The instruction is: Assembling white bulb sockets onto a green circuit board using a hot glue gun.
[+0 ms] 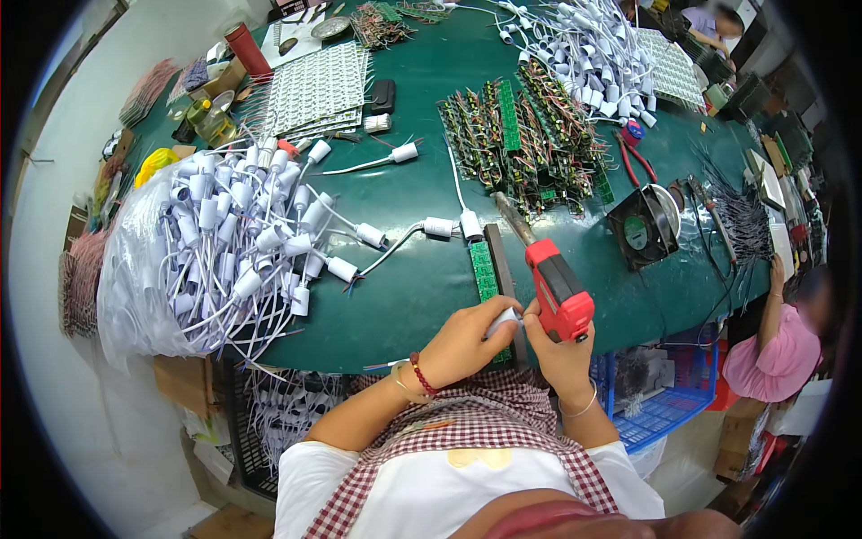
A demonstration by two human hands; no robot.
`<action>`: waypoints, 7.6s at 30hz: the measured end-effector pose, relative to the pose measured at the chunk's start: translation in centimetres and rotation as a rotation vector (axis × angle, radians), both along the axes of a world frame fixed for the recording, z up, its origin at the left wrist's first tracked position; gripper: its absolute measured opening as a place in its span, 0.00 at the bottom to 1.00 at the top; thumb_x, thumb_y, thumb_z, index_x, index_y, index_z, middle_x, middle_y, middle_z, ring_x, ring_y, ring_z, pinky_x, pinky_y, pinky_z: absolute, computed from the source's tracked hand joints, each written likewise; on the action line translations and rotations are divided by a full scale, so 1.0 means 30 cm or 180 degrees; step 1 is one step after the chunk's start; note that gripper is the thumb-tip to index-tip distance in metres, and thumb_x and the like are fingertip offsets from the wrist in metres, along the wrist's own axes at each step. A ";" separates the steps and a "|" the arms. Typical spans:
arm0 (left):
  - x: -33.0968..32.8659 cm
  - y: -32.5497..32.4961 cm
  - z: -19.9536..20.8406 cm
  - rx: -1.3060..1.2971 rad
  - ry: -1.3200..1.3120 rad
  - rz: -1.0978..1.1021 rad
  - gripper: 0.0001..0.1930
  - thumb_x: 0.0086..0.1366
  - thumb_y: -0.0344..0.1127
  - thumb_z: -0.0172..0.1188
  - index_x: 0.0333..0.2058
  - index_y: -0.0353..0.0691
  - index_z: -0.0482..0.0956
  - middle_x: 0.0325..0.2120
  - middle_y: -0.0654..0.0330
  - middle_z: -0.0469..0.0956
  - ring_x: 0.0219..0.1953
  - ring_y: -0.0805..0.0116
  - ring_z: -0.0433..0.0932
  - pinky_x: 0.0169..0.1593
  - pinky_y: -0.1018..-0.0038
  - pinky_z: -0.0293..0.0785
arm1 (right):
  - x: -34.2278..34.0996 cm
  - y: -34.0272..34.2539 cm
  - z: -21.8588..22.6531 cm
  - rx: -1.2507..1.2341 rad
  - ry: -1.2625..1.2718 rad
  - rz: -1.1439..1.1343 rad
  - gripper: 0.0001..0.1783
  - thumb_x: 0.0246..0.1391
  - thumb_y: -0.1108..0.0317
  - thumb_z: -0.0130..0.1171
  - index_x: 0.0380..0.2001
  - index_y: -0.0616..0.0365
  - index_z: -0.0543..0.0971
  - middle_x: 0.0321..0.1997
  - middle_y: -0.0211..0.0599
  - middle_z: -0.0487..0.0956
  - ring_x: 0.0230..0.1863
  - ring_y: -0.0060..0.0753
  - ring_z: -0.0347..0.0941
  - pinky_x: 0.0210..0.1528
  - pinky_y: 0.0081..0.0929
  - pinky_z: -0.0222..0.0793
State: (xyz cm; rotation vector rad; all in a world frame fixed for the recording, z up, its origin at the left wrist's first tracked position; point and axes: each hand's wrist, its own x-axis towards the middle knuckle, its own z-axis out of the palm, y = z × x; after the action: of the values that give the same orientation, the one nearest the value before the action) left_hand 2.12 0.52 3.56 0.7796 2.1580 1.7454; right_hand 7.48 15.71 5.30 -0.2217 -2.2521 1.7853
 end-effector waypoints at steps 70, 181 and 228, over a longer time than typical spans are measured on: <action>-0.393 -0.070 -0.225 -0.1177 0.0597 0.0043 0.06 0.54 0.32 0.57 0.26 0.36 0.80 0.22 0.54 0.74 0.17 0.61 0.75 0.27 0.68 0.72 | 0.078 0.104 -0.075 -0.0878 -0.1011 -0.0547 0.10 0.51 0.71 0.65 0.32 0.62 0.74 0.18 0.28 0.73 0.16 0.16 0.67 0.18 0.16 0.61; -0.407 -0.040 -0.172 -0.2095 0.0157 -0.0004 0.10 0.53 0.37 0.56 0.25 0.37 0.80 0.18 0.50 0.77 0.23 0.49 0.76 0.33 0.60 0.73 | 0.150 0.130 -0.110 -0.0987 -0.0257 -0.0561 0.18 0.57 0.71 0.53 0.49 0.70 0.66 0.15 0.33 0.67 0.12 0.20 0.58 0.17 0.21 0.58; -0.127 0.019 0.059 -0.0435 -0.0021 0.0019 0.05 0.62 0.31 0.55 0.34 0.36 0.76 0.21 0.59 0.74 0.20 0.73 0.70 0.25 0.76 0.66 | 0.005 0.058 0.017 -0.1029 -0.0243 -0.0512 0.24 0.52 0.75 0.60 0.53 0.68 0.67 0.30 0.35 0.76 0.25 0.20 0.71 0.29 0.19 0.67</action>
State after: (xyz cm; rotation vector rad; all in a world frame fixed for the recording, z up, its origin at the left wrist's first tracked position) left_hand -1.70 1.09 5.33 0.7321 2.2494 1.5811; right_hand 7.64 17.44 5.82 -0.5244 -1.9177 2.0724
